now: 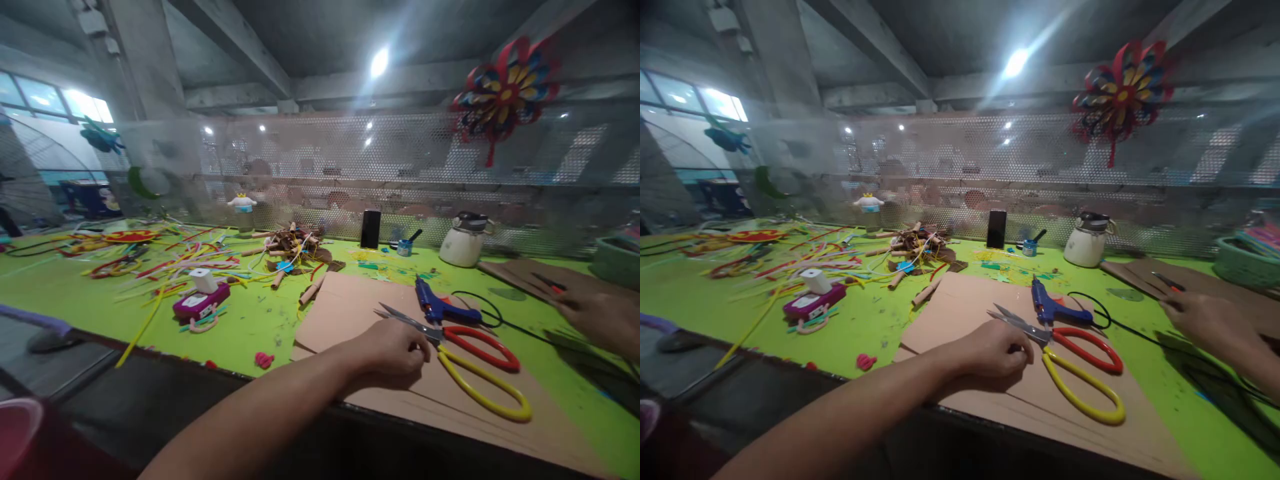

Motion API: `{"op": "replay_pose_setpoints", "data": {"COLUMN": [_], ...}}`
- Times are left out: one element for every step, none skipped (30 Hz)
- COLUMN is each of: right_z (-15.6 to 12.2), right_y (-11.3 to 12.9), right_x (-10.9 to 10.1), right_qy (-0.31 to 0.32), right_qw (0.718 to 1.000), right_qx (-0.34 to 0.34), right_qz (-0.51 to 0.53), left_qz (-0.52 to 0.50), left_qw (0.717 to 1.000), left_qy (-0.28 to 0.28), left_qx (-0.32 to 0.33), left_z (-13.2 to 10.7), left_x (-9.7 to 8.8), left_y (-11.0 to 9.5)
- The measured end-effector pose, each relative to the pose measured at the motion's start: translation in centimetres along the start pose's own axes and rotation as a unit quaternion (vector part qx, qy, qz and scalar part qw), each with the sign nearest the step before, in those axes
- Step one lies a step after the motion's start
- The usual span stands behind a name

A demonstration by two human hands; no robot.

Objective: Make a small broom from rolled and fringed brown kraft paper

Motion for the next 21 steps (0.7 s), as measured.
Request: {"op": "replay_pose_setpoints", "data": {"right_z": [0.0,-0.2,-0.4,-0.8,-1.3,-1.7,-2.2,-2.5,-2.8,-3.0,-3.1,-3.1,-3.1,-3.0,-2.9,-2.9,-2.9,-2.9,-3.1,-3.4,-3.8], "right_y": [2.3,5.3,8.8,12.1,15.1,17.7,19.7,21.3,22.5,23.2,23.6,23.8,23.7,23.6,23.4,23.3,23.1,23.1,23.1,23.1,23.2], "right_x": [-0.3,-0.6,-0.7,-1.2,-1.4,-1.5,-1.5,-1.2,-1.0,-0.6,-0.3,0.1,0.3,0.5,0.5,0.5,0.4,0.2,0.2,0.1,0.0], "right_qy": [0.004,0.005,0.015,-0.003,-0.013,-0.013,-0.02,-0.013,-0.012,-0.007,-0.004,0.001,0.004,0.004,0.006,0.008,0.015,0.026,0.043,0.063,0.083], "right_qw": [1.0,1.0,0.999,0.997,0.993,0.991,0.99,0.989,0.988,0.988,0.988,0.988,0.989,0.99,0.99,0.991,0.99,0.99,0.989,0.987,0.985], "right_qx": [0.022,0.004,-0.041,-0.077,-0.106,-0.123,-0.124,-0.126,-0.125,-0.123,-0.115,-0.108,-0.101,-0.093,-0.086,-0.079,-0.073,-0.067,-0.062,-0.06,-0.063], "right_qz": [-0.02,-0.019,0.001,0.026,0.047,0.06,0.066,0.073,0.086,0.095,0.103,0.107,0.108,0.108,0.109,0.111,0.116,0.122,0.128,0.133,0.135], "left_qz": [0.005,0.012,0.021,0.034,0.048,0.064,0.079,0.093,0.104,0.113,0.118,0.119,0.118,0.114,0.11,0.109,0.106,0.102,0.106,0.115,0.132], "left_qw": [1.0,1.0,1.0,0.999,0.999,0.998,0.996,0.994,0.991,0.989,0.987,0.987,0.988,0.99,0.992,0.993,0.994,0.992,0.988,0.983,0.977], "left_qy": [-0.001,0.0,0.002,0.002,-0.002,-0.007,-0.016,-0.027,-0.036,-0.047,-0.05,-0.047,-0.039,-0.03,-0.027,-0.026,-0.037,-0.051,-0.063,-0.075,-0.081], "left_qx": [0.002,0.004,0.006,0.01,0.017,0.028,0.043,0.059,0.076,0.088,0.096,0.097,0.09,0.077,0.052,0.022,-0.008,-0.047,-0.09,-0.125,-0.146], "left_z": [0.0,0.0,-0.1,-0.3,-0.6,-0.9,-1.3,-1.7,-2.1,-2.5,-2.8,-2.9,-2.9,-2.9,-2.8,-2.7,-2.7,-2.7,-2.9,-3.1,-3.4], "left_x": [0.0,0.1,0.2,0.2,0.1,0.0,-0.1,-0.2,-0.4,-0.6,-0.8,-0.9,-1.1,-1.3,-1.7,-2.1,-2.8,-3.5,-4.1,-4.7,-5.2], "left_y": [0.0,0.0,-0.1,-0.3,-0.7,-1.2,-1.8,-2.5,-3.2,-3.7,-4.0,-4.1,-3.9,-3.4,-2.6,-1.6,-0.5,0.7,1.9,2.9,3.6]}}
Point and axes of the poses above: each hand's wrist, its own z-axis towards the middle knuckle, its own x-axis out of the palm, y = z × x, the point moved 7 cm from there along z, towards the middle knuckle, and after that the axes turned 1 degree about y, right-handed, at the moved point
